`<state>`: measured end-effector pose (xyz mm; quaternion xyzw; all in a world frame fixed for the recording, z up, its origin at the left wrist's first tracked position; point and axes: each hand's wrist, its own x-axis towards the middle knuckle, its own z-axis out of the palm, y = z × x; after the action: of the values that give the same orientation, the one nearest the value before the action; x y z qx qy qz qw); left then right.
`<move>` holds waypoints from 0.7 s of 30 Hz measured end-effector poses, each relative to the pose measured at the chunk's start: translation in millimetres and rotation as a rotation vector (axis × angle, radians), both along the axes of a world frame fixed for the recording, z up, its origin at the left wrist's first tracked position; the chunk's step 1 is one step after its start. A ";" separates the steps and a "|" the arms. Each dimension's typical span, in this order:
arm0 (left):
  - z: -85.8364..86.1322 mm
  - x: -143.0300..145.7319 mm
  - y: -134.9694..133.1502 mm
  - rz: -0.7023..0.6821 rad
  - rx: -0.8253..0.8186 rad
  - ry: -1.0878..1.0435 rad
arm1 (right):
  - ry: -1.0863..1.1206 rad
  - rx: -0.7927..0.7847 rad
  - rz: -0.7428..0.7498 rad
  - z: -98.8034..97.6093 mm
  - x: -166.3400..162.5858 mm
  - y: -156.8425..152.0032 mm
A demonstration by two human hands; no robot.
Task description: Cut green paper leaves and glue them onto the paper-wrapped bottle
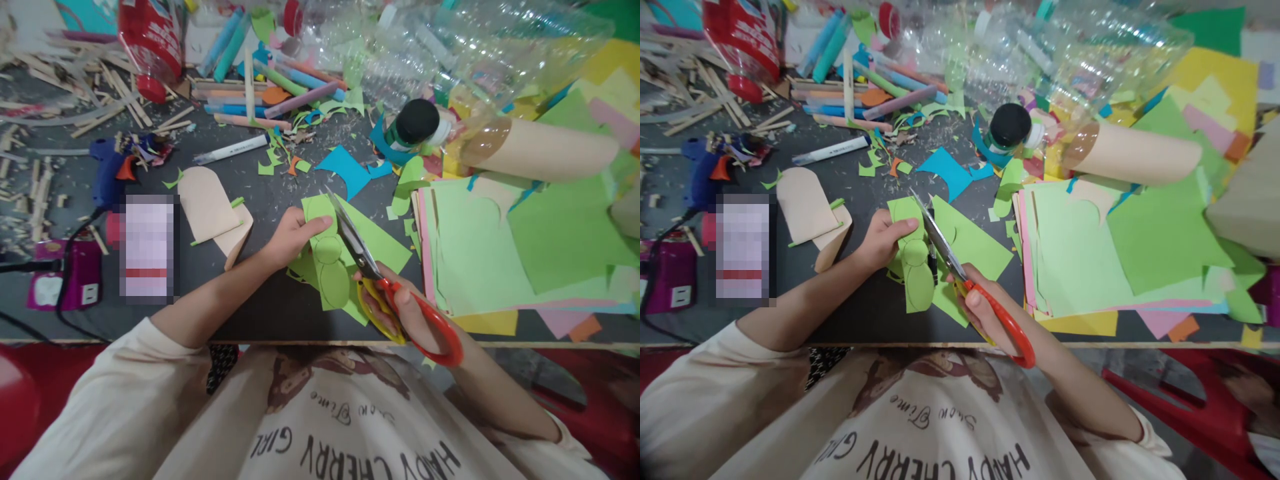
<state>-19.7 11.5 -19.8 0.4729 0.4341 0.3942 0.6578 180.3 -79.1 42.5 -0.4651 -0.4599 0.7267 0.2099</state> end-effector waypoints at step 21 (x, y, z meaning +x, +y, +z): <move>20.3 1.5 2.8 -0.068 -0.051 -0.060 | -0.035 -0.006 0.034 -0.6 10.1 -3.0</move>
<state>-18.2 14.4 0.4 0.4584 0.4080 0.3745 0.6951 190.4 -82.1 41.8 -0.4706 -0.4694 0.7231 0.1880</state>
